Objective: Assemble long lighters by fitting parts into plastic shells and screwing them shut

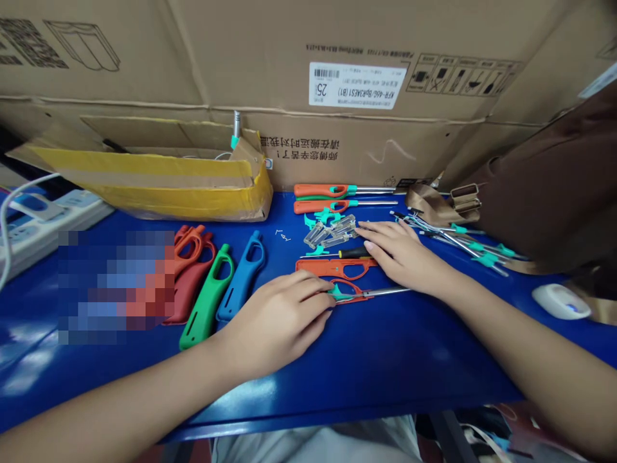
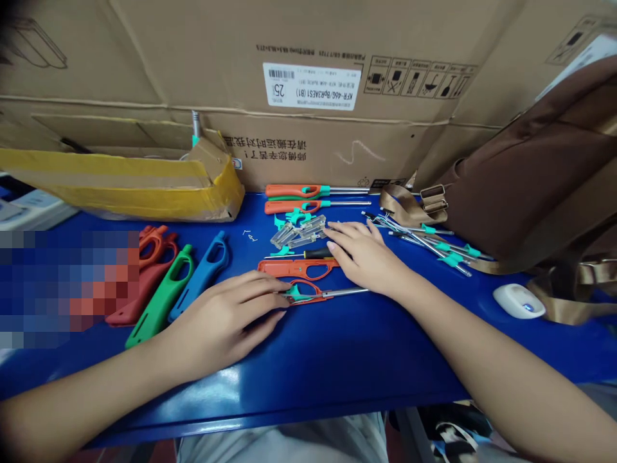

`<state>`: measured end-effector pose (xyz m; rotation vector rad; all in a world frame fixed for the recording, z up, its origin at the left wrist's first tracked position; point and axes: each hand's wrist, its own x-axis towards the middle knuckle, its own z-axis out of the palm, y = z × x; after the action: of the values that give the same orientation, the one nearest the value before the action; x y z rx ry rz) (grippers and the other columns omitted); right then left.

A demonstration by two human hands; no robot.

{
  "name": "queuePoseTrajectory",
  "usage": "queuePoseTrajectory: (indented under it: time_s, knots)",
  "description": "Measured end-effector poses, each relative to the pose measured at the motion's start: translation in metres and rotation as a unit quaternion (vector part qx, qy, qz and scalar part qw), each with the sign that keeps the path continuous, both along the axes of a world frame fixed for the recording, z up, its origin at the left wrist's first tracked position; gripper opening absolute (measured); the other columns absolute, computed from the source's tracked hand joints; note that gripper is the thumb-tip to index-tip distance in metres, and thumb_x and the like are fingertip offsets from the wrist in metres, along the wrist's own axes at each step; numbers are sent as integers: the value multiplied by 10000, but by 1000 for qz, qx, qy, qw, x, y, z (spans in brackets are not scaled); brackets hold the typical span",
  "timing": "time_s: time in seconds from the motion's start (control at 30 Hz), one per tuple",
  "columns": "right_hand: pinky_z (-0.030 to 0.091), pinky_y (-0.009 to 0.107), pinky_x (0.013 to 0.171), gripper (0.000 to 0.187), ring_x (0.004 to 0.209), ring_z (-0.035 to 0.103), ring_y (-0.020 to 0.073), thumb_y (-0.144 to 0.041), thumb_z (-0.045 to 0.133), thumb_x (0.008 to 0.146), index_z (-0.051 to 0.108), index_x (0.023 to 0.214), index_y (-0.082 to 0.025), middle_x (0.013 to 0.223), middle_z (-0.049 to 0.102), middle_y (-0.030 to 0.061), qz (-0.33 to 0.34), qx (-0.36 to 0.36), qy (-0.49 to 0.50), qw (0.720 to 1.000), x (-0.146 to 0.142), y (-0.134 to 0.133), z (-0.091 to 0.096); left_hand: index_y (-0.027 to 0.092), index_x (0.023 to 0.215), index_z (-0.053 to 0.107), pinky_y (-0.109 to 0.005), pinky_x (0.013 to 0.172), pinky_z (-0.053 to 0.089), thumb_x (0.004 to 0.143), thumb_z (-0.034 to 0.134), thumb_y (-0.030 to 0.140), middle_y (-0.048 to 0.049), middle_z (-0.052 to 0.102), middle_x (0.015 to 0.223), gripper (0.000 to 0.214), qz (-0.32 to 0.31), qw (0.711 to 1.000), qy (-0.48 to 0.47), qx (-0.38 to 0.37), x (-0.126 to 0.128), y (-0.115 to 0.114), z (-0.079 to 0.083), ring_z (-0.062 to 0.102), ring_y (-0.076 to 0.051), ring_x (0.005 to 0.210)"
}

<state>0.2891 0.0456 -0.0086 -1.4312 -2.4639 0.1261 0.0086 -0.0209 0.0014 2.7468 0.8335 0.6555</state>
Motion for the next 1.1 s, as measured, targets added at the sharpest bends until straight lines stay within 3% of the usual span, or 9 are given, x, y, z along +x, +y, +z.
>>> queuePoseTrajectory:
  time_s: [0.1, 0.23, 0.4, 0.53, 0.67, 0.8, 0.97, 1.1]
  knots:
    - [425, 585, 1048, 318, 1154, 611, 304, -231, 438, 998, 693, 1184, -200, 1253, 700, 118, -8, 40, 16, 999, 7, 5, 1, 197, 1028, 676, -378, 847, 562, 971, 608, 285, -53, 728, 1006, 124, 74, 997, 27, 5, -1, -1, 2, 656, -232, 940]
    - [491, 517, 944, 240, 1046, 637, 298, -192, 522, 924, 710, 1073, -201, 1106, 712, 115, -30, 30, 23, 999, 19, 14, -1, 199, 1063, 642, -369, 737, 559, 842, 768, 425, -52, 728, 986, 340, 156, 984, 77, 29, -4, 0, 4, 658, -261, 881]
    - [487, 524, 900, 124, 981, 629, 332, -265, 596, 890, 676, 953, -194, 988, 692, 123, -66, 40, 8, 997, 26, 18, -3, 213, 1088, 634, -372, 760, 580, 894, 718, 299, -47, 715, 1086, 228, 142, 986, 90, -20, -4, 1, 1, 682, -263, 959]
    - [505, 459, 839, 92, 884, 647, 290, -267, 567, 928, 621, 934, -193, 926, 676, 104, -58, 49, 36, 996, 18, 12, 3, 199, 1148, 630, -398, 857, 588, 928, 664, 215, -61, 699, 1104, 224, 108, 991, 45, -71, -2, 0, -2, 678, -254, 1011]
    - [500, 417, 826, 107, 896, 632, 264, -250, 551, 968, 593, 1050, -195, 944, 639, 89, -5, 80, 109, 991, -1, -4, 13, 216, 1244, 613, -333, 827, 602, 949, 656, 265, -67, 687, 1116, 302, 85, 985, -56, -140, 1, -3, -2, 689, -212, 983]
    - [476, 404, 873, 233, 964, 606, 250, -240, 550, 1002, 537, 1231, -201, 1032, 653, 88, 110, 55, 104, 987, -20, -29, 19, 254, 1355, 540, -263, 737, 594, 963, 652, 306, -60, 665, 1206, 412, 73, 967, -146, -193, 4, -5, 0, 676, -154, 906]
    - [455, 390, 894, 171, 986, 591, 231, -196, 512, 1020, 543, 1188, -185, 1081, 666, 94, 201, 40, 78, 976, -31, -48, 24, 214, 1194, 507, -226, 641, 567, 932, 696, 354, -24, 665, 1085, 352, 100, 917, -251, -294, 9, -7, 3, 648, -106, 768]
    - [437, 399, 948, 177, 1020, 579, 224, -194, 537, 1015, 566, 1187, -160, 1091, 674, 90, 238, 45, 64, 968, -31, -51, 29, 196, 1172, 518, -231, 646, 554, 933, 685, 337, -17, 688, 982, 324, 112, 887, -276, -352, 13, -7, 3, 655, -123, 776]
